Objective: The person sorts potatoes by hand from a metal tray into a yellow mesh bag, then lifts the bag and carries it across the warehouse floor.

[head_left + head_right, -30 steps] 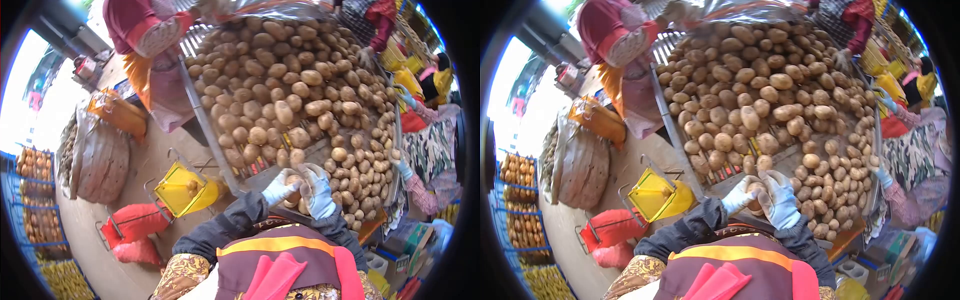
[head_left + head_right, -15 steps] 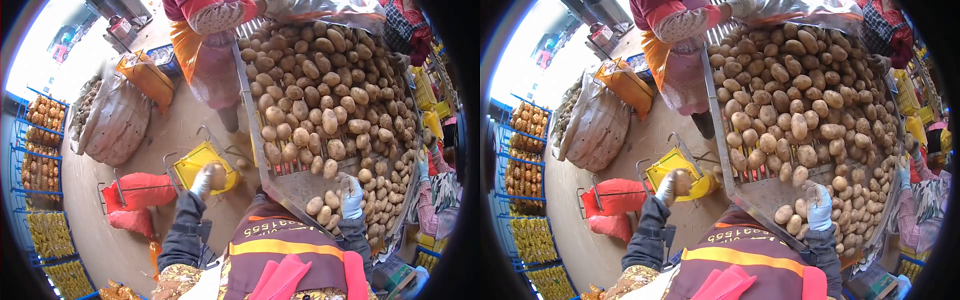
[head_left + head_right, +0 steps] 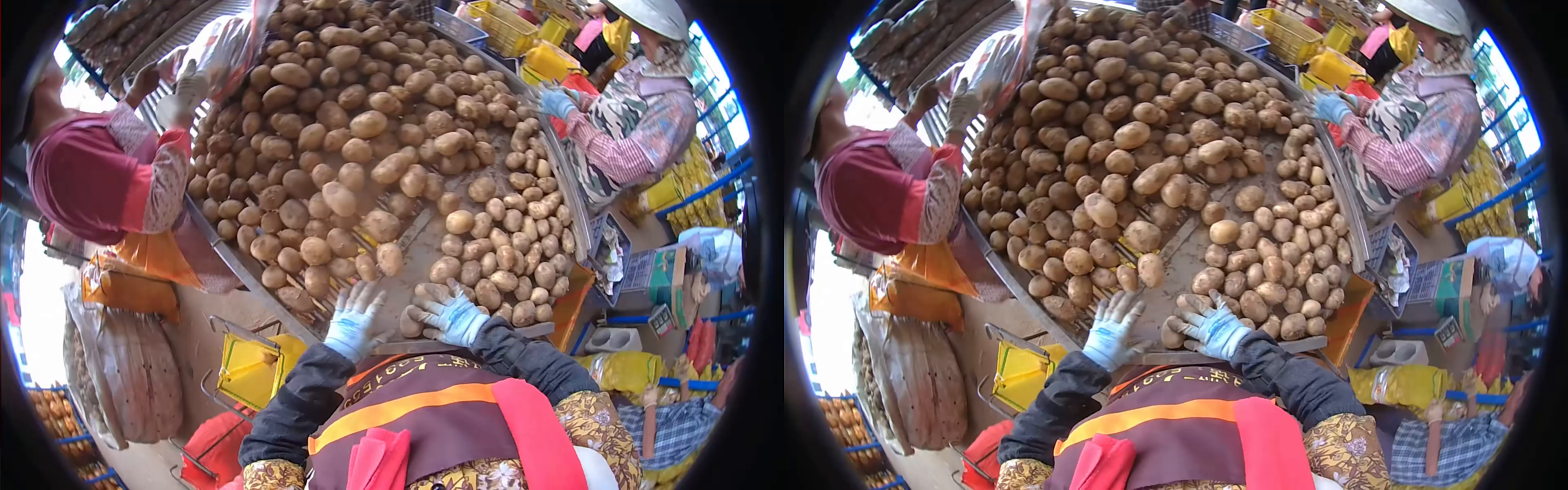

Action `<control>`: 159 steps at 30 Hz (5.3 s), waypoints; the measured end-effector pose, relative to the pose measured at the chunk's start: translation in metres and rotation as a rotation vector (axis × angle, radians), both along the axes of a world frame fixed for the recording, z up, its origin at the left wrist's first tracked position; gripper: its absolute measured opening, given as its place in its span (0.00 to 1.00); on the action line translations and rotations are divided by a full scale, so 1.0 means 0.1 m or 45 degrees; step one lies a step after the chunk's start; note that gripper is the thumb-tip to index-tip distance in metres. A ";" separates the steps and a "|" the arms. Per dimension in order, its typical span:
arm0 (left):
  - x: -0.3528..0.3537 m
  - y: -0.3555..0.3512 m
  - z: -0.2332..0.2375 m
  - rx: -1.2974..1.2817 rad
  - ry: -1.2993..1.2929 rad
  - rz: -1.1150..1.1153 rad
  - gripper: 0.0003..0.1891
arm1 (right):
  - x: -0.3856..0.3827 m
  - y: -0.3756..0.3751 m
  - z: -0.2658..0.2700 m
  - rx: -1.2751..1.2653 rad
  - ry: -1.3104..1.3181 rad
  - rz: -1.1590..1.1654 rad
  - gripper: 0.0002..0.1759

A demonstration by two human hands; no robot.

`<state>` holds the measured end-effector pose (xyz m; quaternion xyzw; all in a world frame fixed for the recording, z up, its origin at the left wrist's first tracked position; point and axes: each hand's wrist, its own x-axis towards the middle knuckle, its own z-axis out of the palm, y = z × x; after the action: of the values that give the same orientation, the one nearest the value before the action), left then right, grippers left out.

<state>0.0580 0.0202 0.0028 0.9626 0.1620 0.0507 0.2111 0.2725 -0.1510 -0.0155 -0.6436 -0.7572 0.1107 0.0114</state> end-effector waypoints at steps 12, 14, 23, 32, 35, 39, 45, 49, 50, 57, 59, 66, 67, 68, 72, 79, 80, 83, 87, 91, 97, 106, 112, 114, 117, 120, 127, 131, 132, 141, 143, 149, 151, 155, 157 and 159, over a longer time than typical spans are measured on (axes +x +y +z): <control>0.97 -0.48 -0.32 -0.094 0.447 -0.360 0.52 | 1.12 -1.32 -0.03 0.017 -0.214 -0.781 0.30; 0.98 -0.48 -0.33 -0.099 0.445 -0.376 0.52 | 1.36 -1.61 -0.07 0.013 -0.384 -0.841 0.29; 1.17 -0.58 -0.24 -0.124 0.525 -0.370 0.51 | 1.23 -0.79 -0.01 0.446 -0.287 -0.959 0.28; 1.09 -0.49 -0.24 -0.136 0.421 -0.375 0.47 | 1.80 -0.74 -0.14 0.467 -0.266 -1.101 0.16; 1.17 -0.47 -0.30 -0.206 0.474 -0.382 0.47 | 2.09 -0.27 -0.16 0.669 0.026 -1.016 0.18; 1.29 -0.46 -0.29 -0.127 0.469 -0.448 0.47 | 2.01 0.45 0.10 0.120 -0.316 -1.202 0.25; 1.34 -0.43 -0.29 -0.227 0.336 -0.435 0.43 | 2.02 0.47 -0.21 -0.179 -0.565 -1.107 0.24; 1.39 -0.43 -0.30 -0.387 0.107 -0.141 0.32 | 2.11 0.32 -0.35 -0.131 -0.415 -1.122 0.26; 1.41 -0.42 -0.27 -0.470 0.029 -0.128 0.31 | 2.12 0.23 -0.38 0.082 -0.426 -1.176 0.31; 1.41 -0.41 -0.41 -0.621 -0.029 -0.031 0.27 | 2.15 0.08 -0.49 0.155 0.039 -1.224 0.38; 1.46 -0.42 -0.13 -0.906 0.052 0.024 0.26 | 2.22 0.06 -0.84 0.421 0.063 -1.188 0.41; 1.58 -0.29 -0.15 -1.715 -0.126 0.370 0.30 | 1.92 0.24 -0.28 0.703 0.253 -1.277 0.40; 1.60 -0.29 -0.01 -2.091 -0.195 0.556 0.33 | 1.78 0.25 -0.15 0.684 0.390 -1.270 0.38; 1.63 -0.29 0.12 -2.190 -0.219 0.684 0.35 | 1.58 0.21 0.14 0.640 0.568 -1.135 0.36; 1.64 -0.14 -0.07 -2.509 -0.064 0.749 0.28 | 1.33 0.09 0.53 0.536 0.644 -0.794 0.25; 1.54 -0.18 -0.57 -2.538 0.041 0.598 0.17 | 2.24 -0.54 -0.43 0.320 -0.289 -1.662 0.29; 1.54 -0.20 -0.54 -2.536 0.058 0.577 0.17 | 2.34 -0.50 -0.60 0.248 -0.362 -1.719 0.30; 1.54 -0.23 -0.46 -2.536 0.060 0.748 0.18 | 2.42 -0.42 -0.53 0.043 -0.094 -1.643 0.26; 1.49 -0.18 -0.63 -2.187 0.224 0.556 0.20 | 2.49 -0.47 -0.82 -0.080 -0.263 -1.452 0.24; 1.42 -0.20 -0.84 -2.429 -0.070 0.594 0.20 | 2.30 -0.71 -0.79 0.173 -0.228 -1.433 0.26; 1.37 -0.24 -0.57 -2.061 0.262 0.508 0.22 | 2.25 -0.78 -0.33 -0.182 0.055 -1.808 0.27; 1.27 -0.38 -0.32 -2.715 0.027 0.336 0.30 | 1.85 -0.69 -0.31 0.720 0.377 -1.685 0.25; 1.24 -0.36 -0.29 -2.755 0.079 0.305 0.32 | 1.32 -0.47 -0.04 0.166 0.000 -1.363 0.25; 1.20 -0.34 -0.30 -2.725 0.090 0.418 0.32 | 1.15 -0.62 -0.12 -0.010 0.002 -1.182 0.26; 1.16 -0.35 -0.25 -2.729 0.023 0.535 0.36 | 1.19 -0.90 0.00 0.111 0.000 -1.251 0.26; 1.18 -0.35 -0.05 -2.796 -0.080 0.541 0.36 | 1.49 -1.05 -0.15 0.208 -0.141 -1.518 0.28; 1.20 -0.32 0.02 -3.004 -0.311 0.575 0.40 | 0.72 -0.65 -0.09 0.096 -0.125 -0.914 0.36; 1.11 -0.28 0.01 -2.887 -0.354 0.514 0.38 | 0.83 -0.82 -0.34 0.227 -0.211 -0.966 0.34; 1.10 -0.25 -0.04 -2.818 -0.299 0.589 0.36 | 0.87 -0.84 -0.30 0.150 -0.233 -1.037 0.33; 0.87 -0.15 -0.19 -2.880 -0.284 0.756 0.22 | 1.18 0.23 0.03 0.373 0.087 -1.105 0.35; 0.86 -0.13 -0.17 -2.808 -0.285 0.791 0.21 | 1.05 0.64 0.13 0.090 0.175 -1.080 0.40; 0.72 -0.01 -0.16 -2.501 -0.242 0.920 0.20 | 1.19 0.74 0.20 -0.160 0.066 -1.067 0.43; 0.72 0.00 -0.15 -2.481 -0.217 1.021 0.20 | 1.40 0.52 0.09 -0.040 -0.025 -1.154 0.48; 0.70 0.01 -0.29 -2.443 -0.179 1.069 0.19 | 1.55 -0.10 -0.01 -0.068 -0.027 -1.184 0.40; 0.75 -0.02 -0.29 -2.327 -0.090 1.023 0.17 | 1.56 -0.44 -0.13 -0.011 -0.092 -1.188 0.38; 0.77 -0.04 -0.37 -2.384 -0.058 0.944 0.16 | 1.54 -0.74 -0.27 -0.081 -0.137 -1.238 0.37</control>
<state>0.1353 0.0165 -0.0340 0.2968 0.4219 -0.0160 0.8565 0.4266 -0.2248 -0.0424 -0.9274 -0.3648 0.0823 0.0029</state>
